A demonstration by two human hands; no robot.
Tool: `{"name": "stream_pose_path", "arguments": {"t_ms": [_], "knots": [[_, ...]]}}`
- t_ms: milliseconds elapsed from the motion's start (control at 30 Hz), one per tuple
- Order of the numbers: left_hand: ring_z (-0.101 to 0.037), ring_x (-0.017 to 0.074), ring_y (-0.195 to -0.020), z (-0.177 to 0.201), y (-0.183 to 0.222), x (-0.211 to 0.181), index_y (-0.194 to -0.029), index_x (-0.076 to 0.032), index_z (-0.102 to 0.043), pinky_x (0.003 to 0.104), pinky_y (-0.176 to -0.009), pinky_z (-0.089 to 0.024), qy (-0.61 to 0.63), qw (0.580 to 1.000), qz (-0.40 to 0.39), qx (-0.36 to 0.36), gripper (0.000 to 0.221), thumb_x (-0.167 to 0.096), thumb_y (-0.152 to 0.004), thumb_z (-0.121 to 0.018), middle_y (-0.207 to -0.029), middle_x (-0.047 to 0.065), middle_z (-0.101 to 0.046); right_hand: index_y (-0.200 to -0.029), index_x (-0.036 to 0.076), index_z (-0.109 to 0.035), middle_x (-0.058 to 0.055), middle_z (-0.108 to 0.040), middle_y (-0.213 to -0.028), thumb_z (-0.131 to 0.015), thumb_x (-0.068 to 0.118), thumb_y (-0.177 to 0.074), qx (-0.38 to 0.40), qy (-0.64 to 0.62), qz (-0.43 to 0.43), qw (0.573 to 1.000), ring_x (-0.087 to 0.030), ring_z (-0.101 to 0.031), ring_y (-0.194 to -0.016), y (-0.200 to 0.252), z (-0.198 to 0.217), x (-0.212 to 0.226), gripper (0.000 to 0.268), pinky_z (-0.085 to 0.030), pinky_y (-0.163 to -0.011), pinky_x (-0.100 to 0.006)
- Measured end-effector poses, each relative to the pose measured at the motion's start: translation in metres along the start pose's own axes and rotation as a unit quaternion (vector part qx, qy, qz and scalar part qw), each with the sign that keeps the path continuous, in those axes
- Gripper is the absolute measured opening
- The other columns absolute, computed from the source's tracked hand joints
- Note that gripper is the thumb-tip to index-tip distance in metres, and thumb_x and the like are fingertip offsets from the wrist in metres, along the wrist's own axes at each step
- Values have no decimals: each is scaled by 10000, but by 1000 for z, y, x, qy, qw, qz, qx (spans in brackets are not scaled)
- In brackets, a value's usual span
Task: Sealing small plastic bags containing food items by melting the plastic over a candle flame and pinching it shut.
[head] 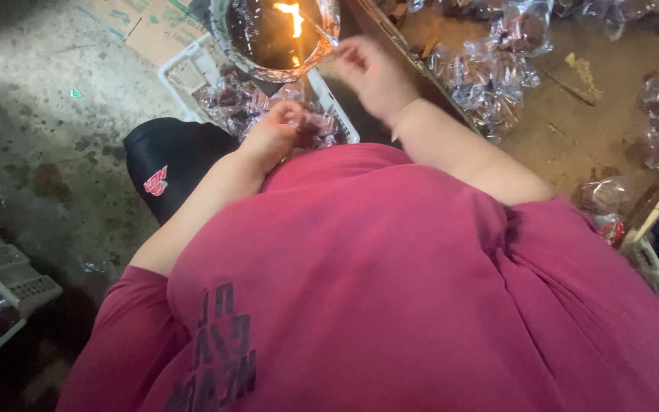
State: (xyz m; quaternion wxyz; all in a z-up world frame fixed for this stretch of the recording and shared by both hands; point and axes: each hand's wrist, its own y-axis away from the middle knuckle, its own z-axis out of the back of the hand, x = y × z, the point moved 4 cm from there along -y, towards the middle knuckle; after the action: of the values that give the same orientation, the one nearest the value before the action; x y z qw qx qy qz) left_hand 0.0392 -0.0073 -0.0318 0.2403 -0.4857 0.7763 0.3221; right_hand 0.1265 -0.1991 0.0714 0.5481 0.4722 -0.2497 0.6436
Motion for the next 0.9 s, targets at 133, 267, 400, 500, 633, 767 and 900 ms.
{"name": "stream_pose_path", "arguments": {"t_ms": [133, 267, 400, 500, 633, 767, 900], "knots": [[-634, 264, -769, 62, -12, 25, -1329, -180, -459, 329, -617, -547, 7, 961, 74, -265, 590, 42, -840, -702, -1029, 202, -578, -819, 133, -668, -23, -603, -688, -738, 158, -835, -297, 273, 249, 881, -180, -501, -611, -15, 117, -6, 76, -377, -548, -395], [-648, 243, -1198, 21, 7, -8, -1419, -162, -452, 315, -901, -523, -59, 953, 117, -272, 603, -93, -859, -666, -1255, 140, -643, -1515, 73, -380, -196, -346, -1572, -953, 179, -1021, -405, 229, -80, 881, -367, -369, -1488, 0, 210, -56, 764, -269, -1266, -461], [-518, 289, -1409, 25, -3, 0, -1310, -158, -509, 409, -1073, -488, -78, 955, 135, -254, 523, -131, -832, -720, -1391, 84, -587, -1518, 241, -415, -130, -443, -1454, -817, 96, -913, -263, 180, -227, 920, -310, -551, -1302, 19, 193, -45, 741, -520, -1082, -472], [-541, 226, -1356, 25, -6, 3, -1227, -184, -552, 386, -1053, -488, -106, 947, 150, -263, 395, -168, -858, -693, -1361, 50, -605, -1467, 203, -514, -166, -516, -1432, -838, 53, -880, -212, 203, -101, 951, -336, -548, -1293, 10, 170, -32, 687, -489, -1072, -475], [-568, 235, -1310, 21, -11, 5, -1251, -236, -572, 353, -923, -492, -142, 954, 159, -210, 379, -224, -882, -658, -1329, 56, -636, -1411, 118, -537, -121, -659, -1330, -839, 140, -950, -244, 129, -3, 961, -303, -629, -1221, -3, 165, -41, 552, -468, -1061, -515], [-590, 179, -1020, 9, -12, 1, -1228, -244, -568, 347, -792, -503, -93, 976, 139, -138, 380, -239, -871, -698, -1121, -1, -624, -1491, 141, -399, -147, -564, -1473, -766, 230, -1059, -363, 86, 7, 928, -366, -490, -1396, -16, 189, -82, 574, -382, -1156, -586], [-618, 153, -1133, -14, 3, -16, -1377, -260, -549, 369, -935, -483, -96, 982, 135, -96, 584, -348, -829, -730, -1201, -14, -655, -1575, 211, -244, -134, -650, -1353, -775, 221, -1086, -296, 29, 161, 941, -256, -671, -1249, -14, 134, -55, 722, -488, -1122, -395]]}}
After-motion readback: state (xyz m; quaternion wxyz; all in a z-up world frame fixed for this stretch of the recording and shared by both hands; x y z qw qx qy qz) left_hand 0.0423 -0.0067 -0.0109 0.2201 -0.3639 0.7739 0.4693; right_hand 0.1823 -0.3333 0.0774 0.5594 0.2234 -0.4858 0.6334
